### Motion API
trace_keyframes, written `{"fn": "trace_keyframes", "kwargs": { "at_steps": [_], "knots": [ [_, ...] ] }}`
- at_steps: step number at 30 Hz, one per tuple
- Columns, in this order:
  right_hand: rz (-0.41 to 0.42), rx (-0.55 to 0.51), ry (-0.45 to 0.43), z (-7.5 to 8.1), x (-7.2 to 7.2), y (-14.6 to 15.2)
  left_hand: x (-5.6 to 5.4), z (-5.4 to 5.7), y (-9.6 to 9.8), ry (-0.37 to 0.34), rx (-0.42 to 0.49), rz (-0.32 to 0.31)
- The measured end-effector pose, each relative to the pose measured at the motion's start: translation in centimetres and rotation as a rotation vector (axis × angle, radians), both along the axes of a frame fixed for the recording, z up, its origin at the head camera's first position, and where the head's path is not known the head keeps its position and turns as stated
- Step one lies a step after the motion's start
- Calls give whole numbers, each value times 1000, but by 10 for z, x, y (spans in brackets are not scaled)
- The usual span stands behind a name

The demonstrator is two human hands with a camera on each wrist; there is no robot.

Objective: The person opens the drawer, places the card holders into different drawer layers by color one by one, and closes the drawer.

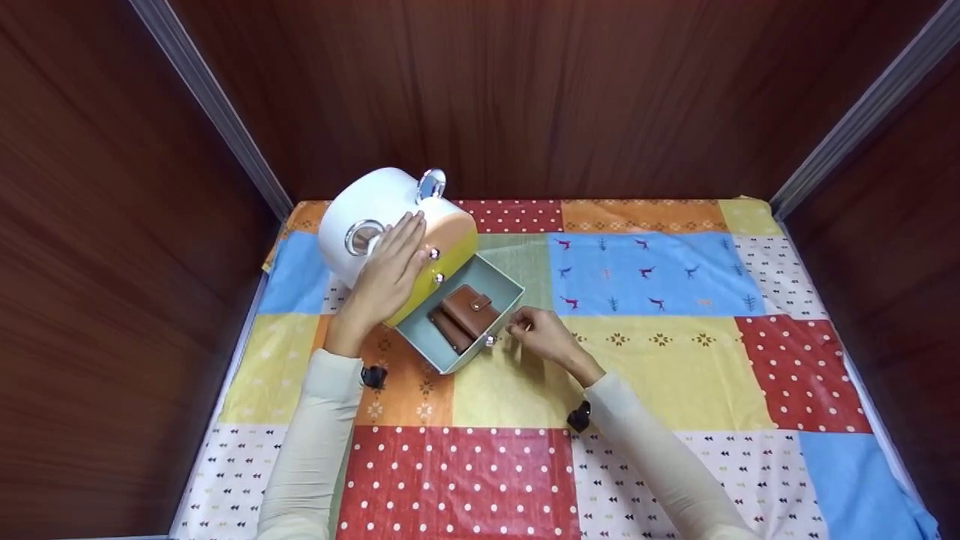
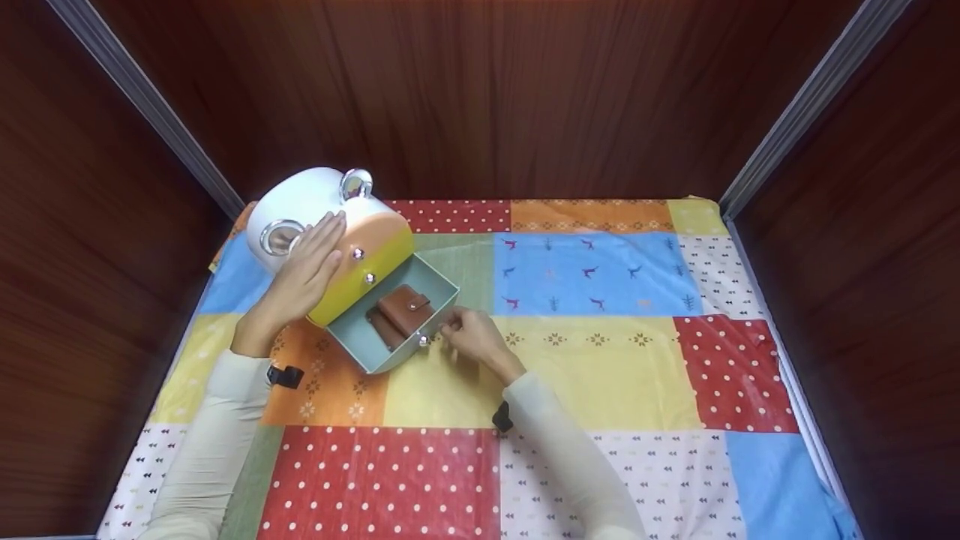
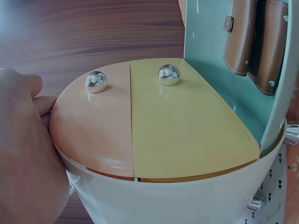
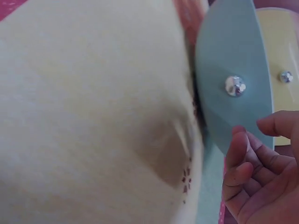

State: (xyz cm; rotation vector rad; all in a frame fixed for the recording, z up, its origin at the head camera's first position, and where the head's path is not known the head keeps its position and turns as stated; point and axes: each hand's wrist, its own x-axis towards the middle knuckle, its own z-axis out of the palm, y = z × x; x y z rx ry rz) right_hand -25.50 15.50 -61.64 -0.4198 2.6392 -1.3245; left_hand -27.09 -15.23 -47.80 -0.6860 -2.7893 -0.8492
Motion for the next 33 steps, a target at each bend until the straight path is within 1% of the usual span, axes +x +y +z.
{"fn": "trace_keyframes", "kwargs": {
  "at_steps": [7, 11, 16, 25, 29, 33],
  "knots": [
    [77, -31, -60, -8, 6, -7, -1, 0, 0, 9, -11, 0],
    [86, -20, -69, -11, 9, -11, -1, -2, 0, 3, -10, 3],
    [90, 20, -61, -14, 11, -16, -1, -3, 0, 10, -7, 10],
    [141, 3, -49, -16, 13, -22, -1, -2, 0, 17, -4, 9],
    [146, 6, -49, -17, 13, -25, -1, -1, 0, 14, -4, 7],
    [123, 29, 3, -18, 14, -28, -1, -1, 0, 16, -4, 5]
  ]
}}
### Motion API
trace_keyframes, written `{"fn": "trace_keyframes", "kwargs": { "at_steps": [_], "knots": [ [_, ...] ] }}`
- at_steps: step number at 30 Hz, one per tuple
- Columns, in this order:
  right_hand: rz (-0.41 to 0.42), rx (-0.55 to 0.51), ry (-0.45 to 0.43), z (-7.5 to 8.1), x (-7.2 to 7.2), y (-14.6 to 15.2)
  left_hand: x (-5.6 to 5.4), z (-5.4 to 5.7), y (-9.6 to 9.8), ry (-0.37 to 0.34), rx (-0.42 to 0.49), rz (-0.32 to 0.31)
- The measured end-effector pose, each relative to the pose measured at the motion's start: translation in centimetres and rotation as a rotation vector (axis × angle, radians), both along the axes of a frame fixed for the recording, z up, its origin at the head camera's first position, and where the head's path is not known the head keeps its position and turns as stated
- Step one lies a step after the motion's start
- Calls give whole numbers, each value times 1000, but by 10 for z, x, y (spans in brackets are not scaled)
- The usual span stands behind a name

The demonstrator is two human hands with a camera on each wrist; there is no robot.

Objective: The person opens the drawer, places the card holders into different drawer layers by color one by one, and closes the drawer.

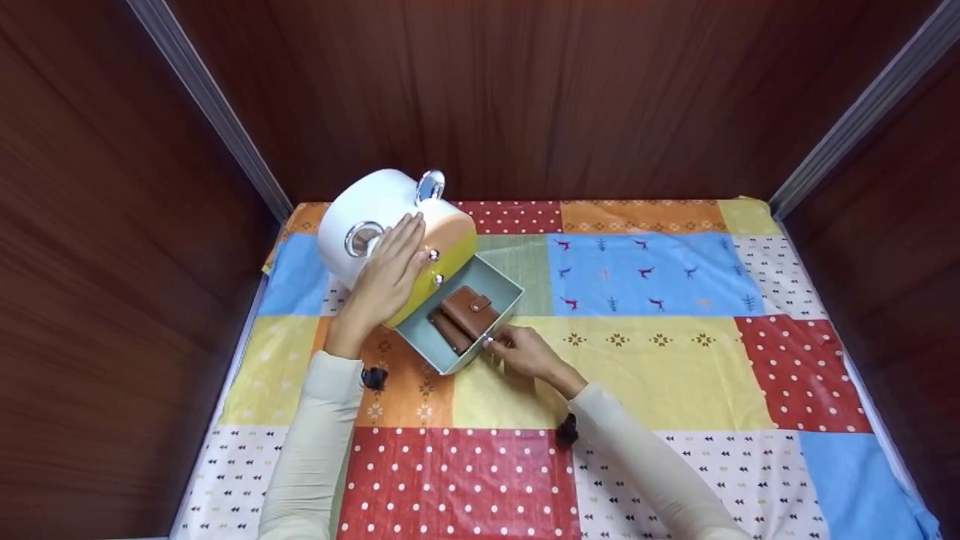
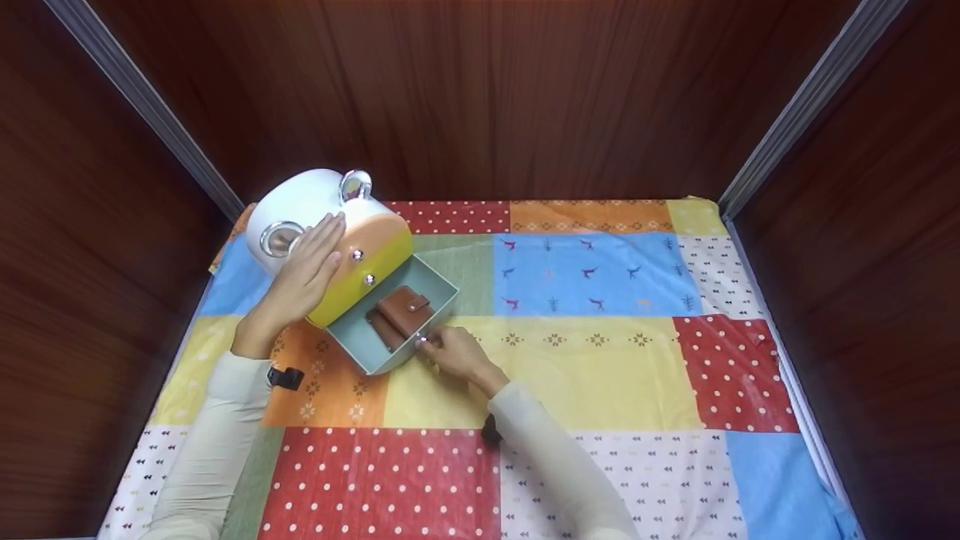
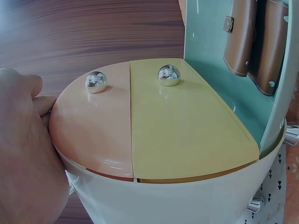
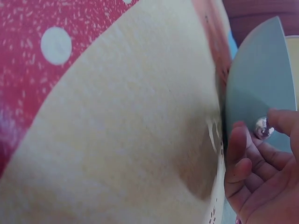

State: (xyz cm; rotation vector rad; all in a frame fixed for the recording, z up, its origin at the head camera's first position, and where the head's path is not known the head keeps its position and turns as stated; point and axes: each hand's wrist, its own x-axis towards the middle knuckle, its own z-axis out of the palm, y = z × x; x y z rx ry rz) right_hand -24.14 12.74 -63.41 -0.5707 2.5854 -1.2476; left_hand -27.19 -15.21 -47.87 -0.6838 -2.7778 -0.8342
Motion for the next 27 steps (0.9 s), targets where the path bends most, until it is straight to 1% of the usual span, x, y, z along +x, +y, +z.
{"fn": "trace_keyframes", "kwargs": {
  "at_steps": [4, 11, 14, 20, 27],
  "knots": [
    [-29, 15, 41, 1, 2, -3, 0, 0, 0, 1, 3, 0],
    [-57, -1, 36, 3, 3, -5, -1, -1, 0, -4, -1, 3],
    [-57, -11, 27, 4, 2, -6, -1, -1, 0, -8, 1, 6],
    [-49, 5, 27, 7, 1, -8, -1, -1, 0, -9, 5, 3],
    [-57, -25, 15, 10, -2, -12, -2, -2, 0, -8, 0, -1]
  ]
}}
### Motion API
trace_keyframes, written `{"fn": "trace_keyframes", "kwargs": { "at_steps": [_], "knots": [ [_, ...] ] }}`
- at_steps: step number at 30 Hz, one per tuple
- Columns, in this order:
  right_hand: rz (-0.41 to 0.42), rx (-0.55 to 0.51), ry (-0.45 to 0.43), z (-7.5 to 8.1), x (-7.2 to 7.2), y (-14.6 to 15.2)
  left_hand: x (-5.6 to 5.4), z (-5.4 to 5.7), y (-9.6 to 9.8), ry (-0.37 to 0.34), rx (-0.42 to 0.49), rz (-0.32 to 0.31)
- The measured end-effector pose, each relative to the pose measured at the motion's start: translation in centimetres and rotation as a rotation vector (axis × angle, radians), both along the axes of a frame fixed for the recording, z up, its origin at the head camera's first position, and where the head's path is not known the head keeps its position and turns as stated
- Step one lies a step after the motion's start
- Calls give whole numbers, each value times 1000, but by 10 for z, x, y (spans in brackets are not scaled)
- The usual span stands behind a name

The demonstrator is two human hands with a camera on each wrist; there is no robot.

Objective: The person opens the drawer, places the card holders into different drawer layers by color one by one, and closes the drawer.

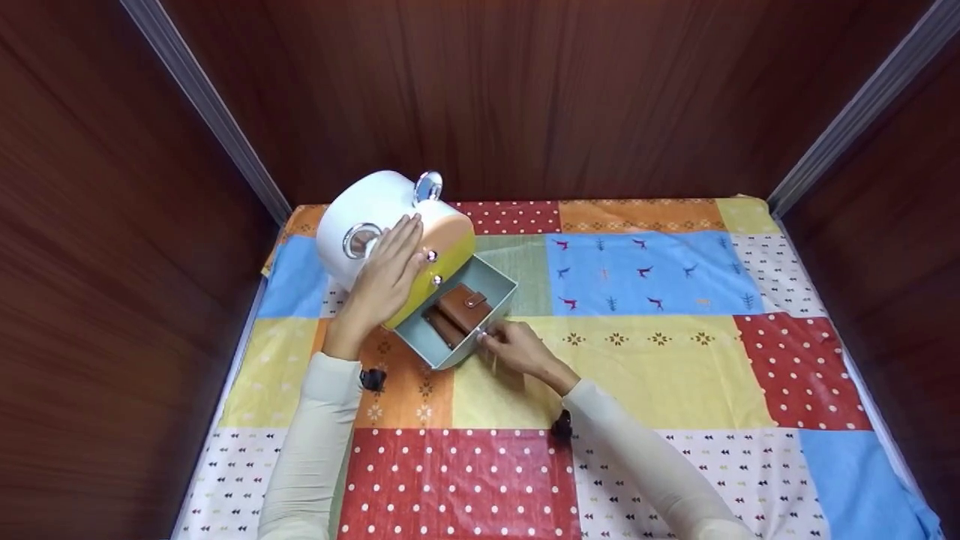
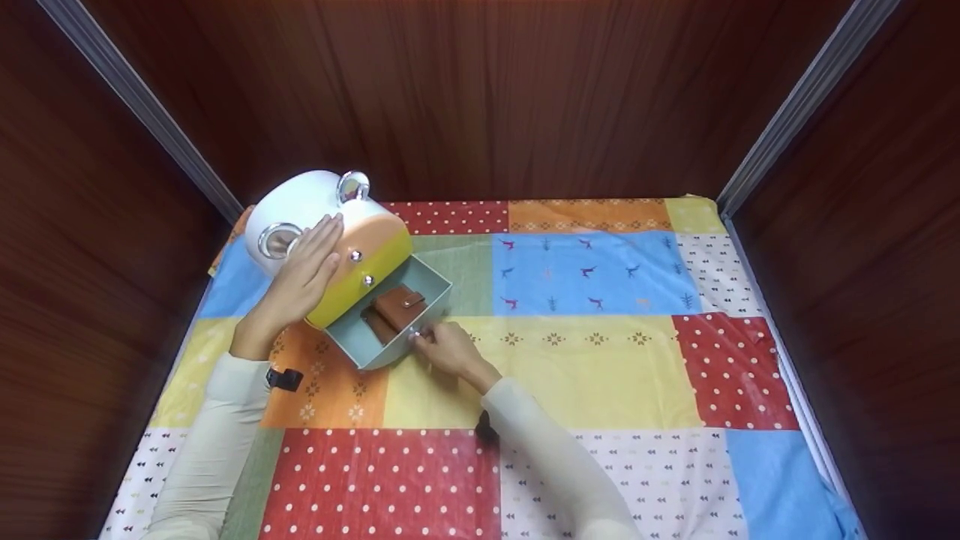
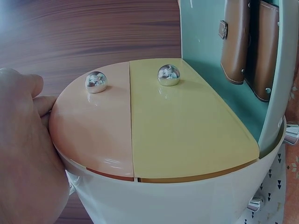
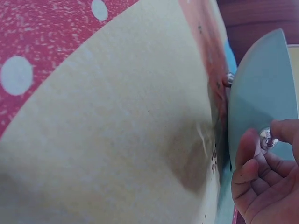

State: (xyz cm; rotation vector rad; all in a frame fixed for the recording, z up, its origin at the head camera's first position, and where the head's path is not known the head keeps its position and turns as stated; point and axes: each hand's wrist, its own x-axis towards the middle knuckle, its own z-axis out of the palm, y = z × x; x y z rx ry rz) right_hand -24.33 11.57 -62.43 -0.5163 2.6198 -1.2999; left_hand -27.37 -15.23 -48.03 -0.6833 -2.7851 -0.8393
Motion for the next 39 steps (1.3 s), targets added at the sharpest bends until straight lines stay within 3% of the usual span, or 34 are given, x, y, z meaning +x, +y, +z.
{"fn": "trace_keyframes", "kwargs": {
  "at_steps": [28, 36, 39],
  "knots": [
    [-45, 22, -3, 0, -24, -33, 1, 1, -1, -1, 1, 10],
    [-52, 62, 53, 0, -33, -45, 2, 0, 0, 18, 9, 0],
    [-55, 55, 36, 0, -35, -49, 3, 1, 0, 14, 9, 3]
  ]
}}
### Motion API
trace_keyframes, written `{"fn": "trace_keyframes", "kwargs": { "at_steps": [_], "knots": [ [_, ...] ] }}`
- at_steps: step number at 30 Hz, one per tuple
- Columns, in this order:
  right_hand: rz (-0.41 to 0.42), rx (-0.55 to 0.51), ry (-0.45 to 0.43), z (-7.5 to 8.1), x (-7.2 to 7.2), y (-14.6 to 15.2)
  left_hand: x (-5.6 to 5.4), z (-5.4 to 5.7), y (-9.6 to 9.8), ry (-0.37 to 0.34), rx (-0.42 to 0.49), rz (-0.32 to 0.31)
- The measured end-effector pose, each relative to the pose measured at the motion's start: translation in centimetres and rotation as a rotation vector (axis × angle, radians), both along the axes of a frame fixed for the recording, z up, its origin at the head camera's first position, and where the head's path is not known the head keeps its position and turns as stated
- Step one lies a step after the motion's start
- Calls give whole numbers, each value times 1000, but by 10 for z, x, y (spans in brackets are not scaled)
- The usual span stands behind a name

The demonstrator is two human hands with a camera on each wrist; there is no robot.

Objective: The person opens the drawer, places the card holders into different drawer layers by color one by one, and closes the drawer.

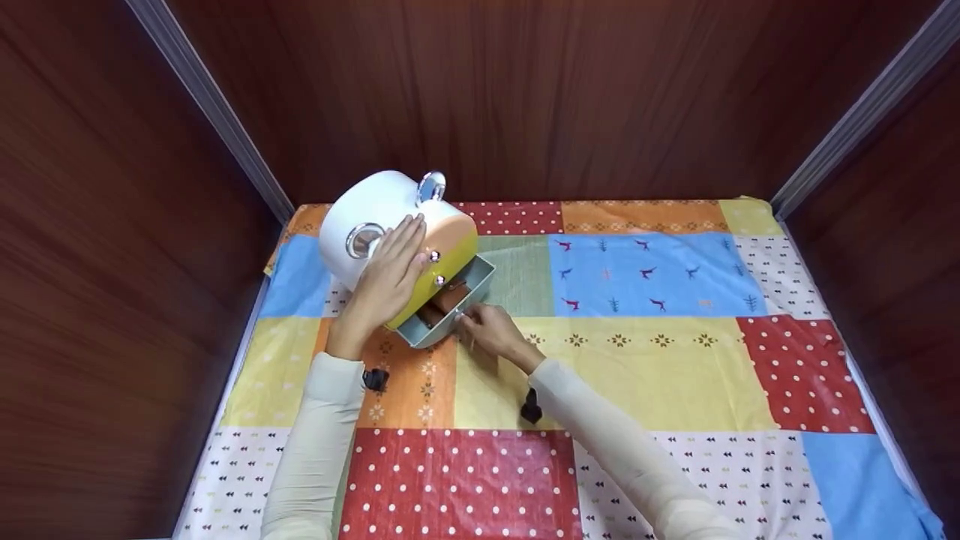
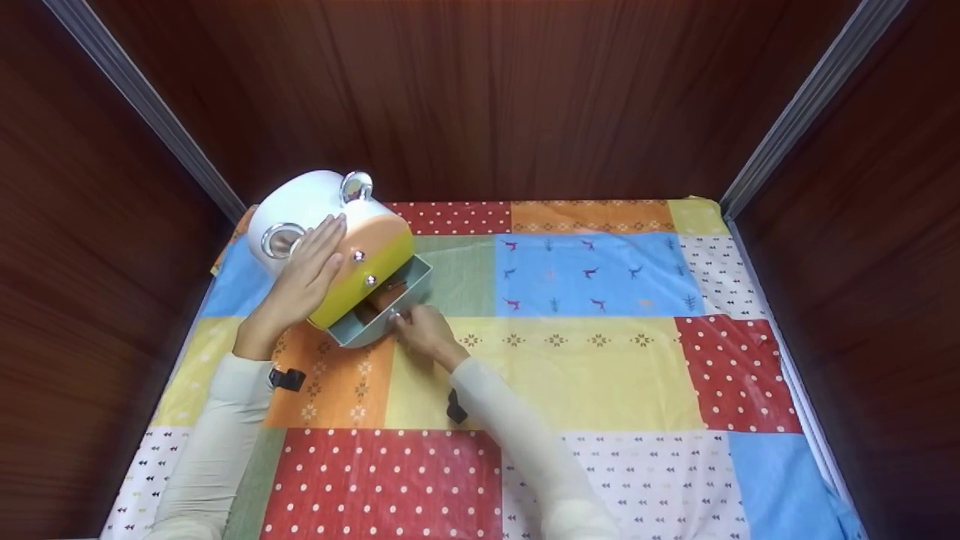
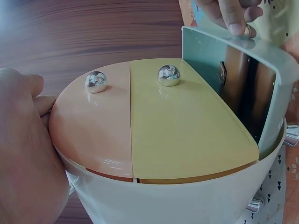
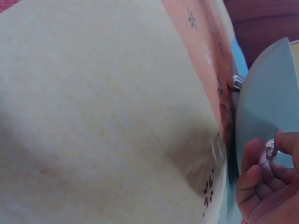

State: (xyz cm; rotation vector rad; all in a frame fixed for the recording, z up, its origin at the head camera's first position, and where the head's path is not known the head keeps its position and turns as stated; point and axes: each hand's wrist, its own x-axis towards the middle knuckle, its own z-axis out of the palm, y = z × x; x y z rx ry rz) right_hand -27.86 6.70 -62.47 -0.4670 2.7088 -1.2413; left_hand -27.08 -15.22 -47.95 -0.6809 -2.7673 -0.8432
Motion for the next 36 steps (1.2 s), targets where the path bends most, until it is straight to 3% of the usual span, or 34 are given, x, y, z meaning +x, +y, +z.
{"fn": "trace_keyframes", "kwargs": {
  "at_steps": [7, 17, 28, 36],
  "knots": [
    [-23, -18, -52, 0, -5, -8, 0, 0, 1, -9, -8, 5],
    [-22, -22, -57, 2, -9, -14, 0, -1, 0, -4, -1, 7],
    [-21, 41, 8, 3, -14, -20, 0, 0, -1, 1, 6, -6],
    [-24, 39, 8, 5, -15, -21, 0, 1, 0, -9, 10, -5]
  ]
}}
